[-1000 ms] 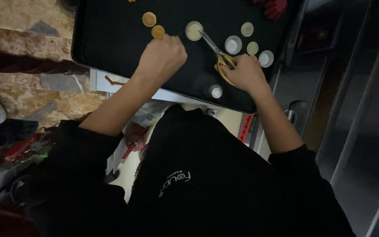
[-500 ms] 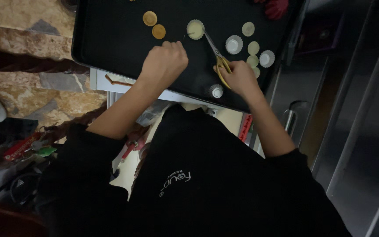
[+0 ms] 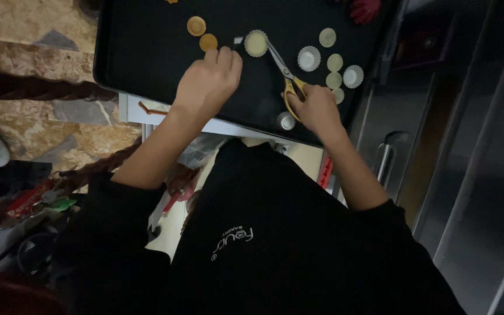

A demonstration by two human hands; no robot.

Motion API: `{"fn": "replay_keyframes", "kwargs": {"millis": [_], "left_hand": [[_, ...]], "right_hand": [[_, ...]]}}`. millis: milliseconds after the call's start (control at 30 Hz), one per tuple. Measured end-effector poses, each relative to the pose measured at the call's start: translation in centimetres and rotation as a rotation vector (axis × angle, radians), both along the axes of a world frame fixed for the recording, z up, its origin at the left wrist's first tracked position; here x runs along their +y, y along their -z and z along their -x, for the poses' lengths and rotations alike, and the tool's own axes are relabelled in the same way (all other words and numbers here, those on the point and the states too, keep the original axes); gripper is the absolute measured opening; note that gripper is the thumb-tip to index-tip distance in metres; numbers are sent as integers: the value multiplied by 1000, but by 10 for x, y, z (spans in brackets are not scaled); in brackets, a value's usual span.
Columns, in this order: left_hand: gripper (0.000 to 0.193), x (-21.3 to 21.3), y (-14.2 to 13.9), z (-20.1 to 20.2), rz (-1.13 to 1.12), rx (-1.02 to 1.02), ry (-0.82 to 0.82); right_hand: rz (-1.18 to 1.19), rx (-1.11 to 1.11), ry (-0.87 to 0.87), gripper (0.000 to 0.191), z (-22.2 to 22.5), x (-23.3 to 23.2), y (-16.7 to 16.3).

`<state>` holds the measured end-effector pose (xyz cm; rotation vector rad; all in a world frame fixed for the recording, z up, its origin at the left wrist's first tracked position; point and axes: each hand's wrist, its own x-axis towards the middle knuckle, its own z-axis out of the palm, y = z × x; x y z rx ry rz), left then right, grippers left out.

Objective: The person trims the edges of flower-shaped dough pieces on a baking tray, using scissors in one hand and a small knife in the other to cut away excess dough from each piece one at a time. They briefly open a refrigerator to place or retrieve an item, then return to trimming more dough pieces on the tray.

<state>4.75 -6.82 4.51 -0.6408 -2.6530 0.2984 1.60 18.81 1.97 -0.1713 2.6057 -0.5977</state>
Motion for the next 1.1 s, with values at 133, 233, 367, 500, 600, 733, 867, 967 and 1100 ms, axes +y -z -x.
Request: {"fn": "replay_keyframes", "kwargs": {"millis": [133,233,367,500,600,733,867,967,1100], "left_hand": [[31,-2,2,-3,-322,-102,14],[20,2,7,3,-668,-67,8],[20,10,16,16,-992,-155,20],[25,13,19,30,-1143,-192,112],[30,8,15,35,-1055,-235,182],[21,9,10,39,-779,-162,218],[15,10,7,48,-734,-253,203],[14,13,9,63,-723,-245,202],[20,13,12,83,-725,-196,185]], "right_hand": [[-10,-29,-2,37,0,-3,-3],[-21,-11,-16,39,0,-3,-3],[-33,-42,32,38,-1,-4,2],[-52,-64,76,38,-2,-3,5],[-33,43,-26,42,-1,0,2],[-91,0,-24,44,-1,-4,-3],[-157,-118,86,40,-2,-9,-6],[-93,113,-59,43,-3,-6,-6],[-109,110,-48,43,-3,-7,-2]]}}
